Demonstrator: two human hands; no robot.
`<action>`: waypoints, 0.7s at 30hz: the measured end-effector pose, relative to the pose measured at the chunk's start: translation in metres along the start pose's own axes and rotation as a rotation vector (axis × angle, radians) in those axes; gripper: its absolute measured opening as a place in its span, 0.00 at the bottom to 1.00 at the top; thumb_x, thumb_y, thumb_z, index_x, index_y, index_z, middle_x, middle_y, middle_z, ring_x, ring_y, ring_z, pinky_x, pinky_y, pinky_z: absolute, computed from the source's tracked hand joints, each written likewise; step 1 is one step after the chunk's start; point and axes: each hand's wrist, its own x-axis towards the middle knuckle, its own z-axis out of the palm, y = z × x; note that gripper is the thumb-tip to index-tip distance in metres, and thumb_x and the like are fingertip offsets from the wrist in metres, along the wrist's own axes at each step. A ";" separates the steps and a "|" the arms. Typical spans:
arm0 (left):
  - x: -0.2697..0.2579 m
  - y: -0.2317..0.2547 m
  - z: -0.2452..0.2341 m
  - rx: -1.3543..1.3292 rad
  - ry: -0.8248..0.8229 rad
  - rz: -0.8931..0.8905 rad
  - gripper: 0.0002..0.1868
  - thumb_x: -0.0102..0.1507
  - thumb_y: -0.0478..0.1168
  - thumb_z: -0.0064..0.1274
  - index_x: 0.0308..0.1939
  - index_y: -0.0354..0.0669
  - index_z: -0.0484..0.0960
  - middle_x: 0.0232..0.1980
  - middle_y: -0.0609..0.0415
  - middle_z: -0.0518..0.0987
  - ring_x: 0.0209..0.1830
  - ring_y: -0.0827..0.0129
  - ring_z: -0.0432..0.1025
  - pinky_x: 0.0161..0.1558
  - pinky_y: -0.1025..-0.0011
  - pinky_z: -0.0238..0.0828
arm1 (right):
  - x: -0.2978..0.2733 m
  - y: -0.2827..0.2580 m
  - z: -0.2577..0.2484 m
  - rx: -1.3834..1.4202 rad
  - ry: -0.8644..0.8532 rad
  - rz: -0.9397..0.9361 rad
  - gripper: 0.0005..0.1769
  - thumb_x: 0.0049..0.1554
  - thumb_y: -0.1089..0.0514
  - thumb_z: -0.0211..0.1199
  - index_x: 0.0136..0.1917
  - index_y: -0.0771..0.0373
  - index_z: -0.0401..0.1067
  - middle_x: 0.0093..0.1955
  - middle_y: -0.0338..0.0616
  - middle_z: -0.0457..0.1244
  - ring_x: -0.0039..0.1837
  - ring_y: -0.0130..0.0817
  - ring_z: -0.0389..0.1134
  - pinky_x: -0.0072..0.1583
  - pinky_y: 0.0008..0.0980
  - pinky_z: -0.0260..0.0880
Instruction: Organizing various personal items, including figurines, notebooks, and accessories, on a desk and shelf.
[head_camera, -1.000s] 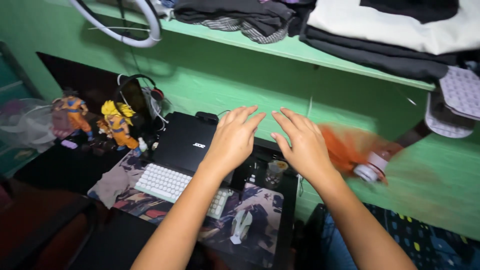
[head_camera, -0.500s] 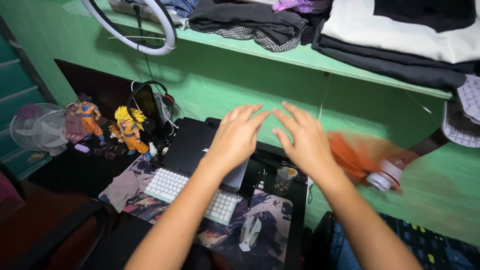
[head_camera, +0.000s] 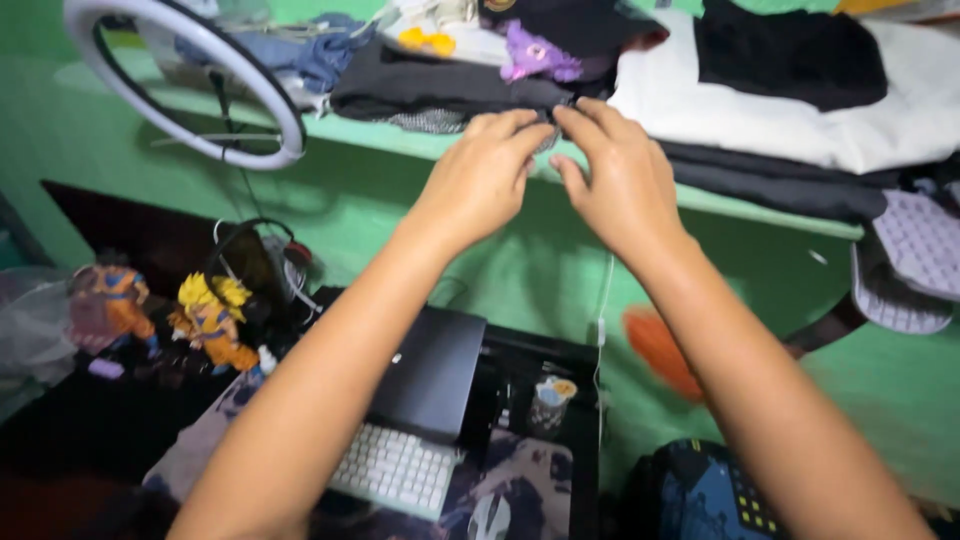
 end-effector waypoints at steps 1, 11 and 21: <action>0.009 -0.007 0.003 -0.001 0.006 0.008 0.20 0.63 0.34 0.53 0.60 0.43 0.79 0.65 0.46 0.76 0.64 0.46 0.69 0.62 0.55 0.69 | 0.008 0.007 0.000 -0.008 0.006 -0.002 0.26 0.56 0.57 0.72 0.67 0.60 0.75 0.67 0.52 0.65 0.63 0.53 0.69 0.61 0.47 0.70; 0.071 -0.061 0.022 -0.066 0.014 -0.029 0.20 0.65 0.35 0.52 0.62 0.42 0.78 0.66 0.42 0.74 0.64 0.43 0.69 0.63 0.54 0.67 | 0.058 0.062 0.008 -0.155 -0.022 -0.019 0.31 0.52 0.57 0.74 0.68 0.60 0.74 0.68 0.54 0.64 0.65 0.56 0.65 0.62 0.50 0.67; 0.114 -0.112 0.050 -0.076 -0.082 -0.080 0.21 0.65 0.35 0.50 0.62 0.39 0.78 0.67 0.38 0.74 0.66 0.44 0.69 0.66 0.56 0.64 | 0.092 0.108 0.036 -0.335 -0.164 0.030 0.41 0.43 0.62 0.72 0.72 0.55 0.70 0.72 0.49 0.62 0.71 0.53 0.61 0.60 0.51 0.65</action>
